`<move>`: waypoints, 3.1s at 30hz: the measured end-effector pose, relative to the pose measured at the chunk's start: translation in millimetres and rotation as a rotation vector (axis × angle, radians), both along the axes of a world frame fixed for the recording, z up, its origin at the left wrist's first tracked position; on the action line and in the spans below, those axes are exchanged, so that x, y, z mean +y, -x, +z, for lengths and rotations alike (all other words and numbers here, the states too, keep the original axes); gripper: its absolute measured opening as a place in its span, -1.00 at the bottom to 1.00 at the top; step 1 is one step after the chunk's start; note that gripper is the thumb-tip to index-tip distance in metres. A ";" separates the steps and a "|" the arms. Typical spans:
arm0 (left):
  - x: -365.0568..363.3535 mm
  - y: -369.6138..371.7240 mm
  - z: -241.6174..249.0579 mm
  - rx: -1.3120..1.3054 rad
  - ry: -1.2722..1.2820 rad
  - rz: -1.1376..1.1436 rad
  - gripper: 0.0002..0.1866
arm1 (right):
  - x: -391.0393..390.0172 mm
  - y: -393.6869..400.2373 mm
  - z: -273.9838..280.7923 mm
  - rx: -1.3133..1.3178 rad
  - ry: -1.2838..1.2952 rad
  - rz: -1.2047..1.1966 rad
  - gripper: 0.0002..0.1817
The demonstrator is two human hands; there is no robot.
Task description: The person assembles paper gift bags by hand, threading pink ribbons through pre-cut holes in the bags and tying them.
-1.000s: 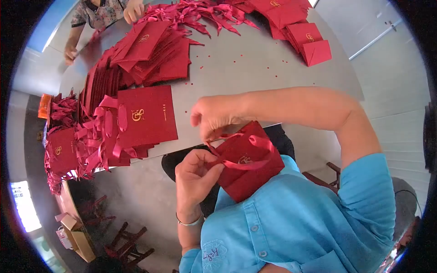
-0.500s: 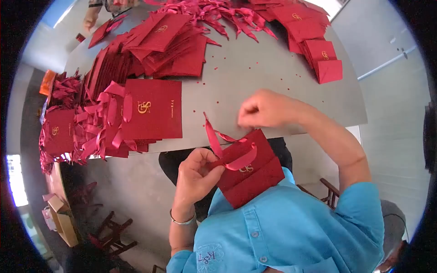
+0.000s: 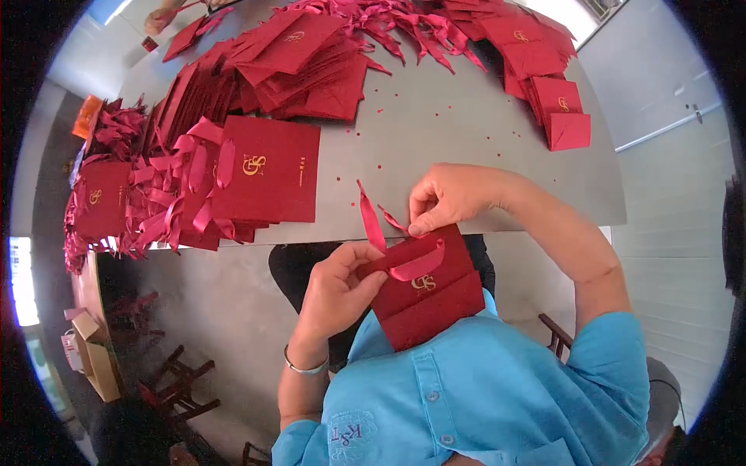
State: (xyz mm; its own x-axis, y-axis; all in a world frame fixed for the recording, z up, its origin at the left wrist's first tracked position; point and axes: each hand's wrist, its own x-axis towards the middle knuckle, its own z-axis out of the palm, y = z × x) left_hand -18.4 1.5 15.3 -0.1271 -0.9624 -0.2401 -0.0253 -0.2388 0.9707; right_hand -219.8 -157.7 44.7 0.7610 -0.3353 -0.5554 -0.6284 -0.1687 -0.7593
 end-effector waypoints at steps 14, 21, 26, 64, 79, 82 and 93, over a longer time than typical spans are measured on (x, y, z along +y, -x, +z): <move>-5.6 -0.6 -8.9 0.095 -0.013 -0.013 -0.78 | 5.5 -6.7 0.7 0.029 0.082 -0.036 -0.81; -8.5 -3.3 -12.2 0.063 -0.013 -0.035 -0.78 | 11.8 -10.7 -9.5 -0.005 0.195 -0.223 -0.86; -10.8 -5.6 -14.2 0.027 0.015 -0.070 -0.78 | 16.1 -9.5 -11.2 -0.051 0.181 -0.358 -0.89; -8.9 1.1 -13.5 0.070 0.109 -0.015 -0.83 | 32.2 -45.5 -5.6 -0.082 0.418 -0.248 -0.73; -7.4 -1.4 -13.6 0.035 0.049 -0.058 -0.78 | 15.2 -7.8 11.1 0.204 0.354 -0.048 -0.68; -6.3 -2.0 -12.1 0.063 0.016 -0.053 -0.77 | 16.2 -8.0 4.7 0.161 0.359 -0.069 -0.71; -6.2 -2.6 -9.9 0.040 0.036 -0.048 -0.79 | 25.1 -11.2 -7.7 0.167 0.641 -0.209 -0.70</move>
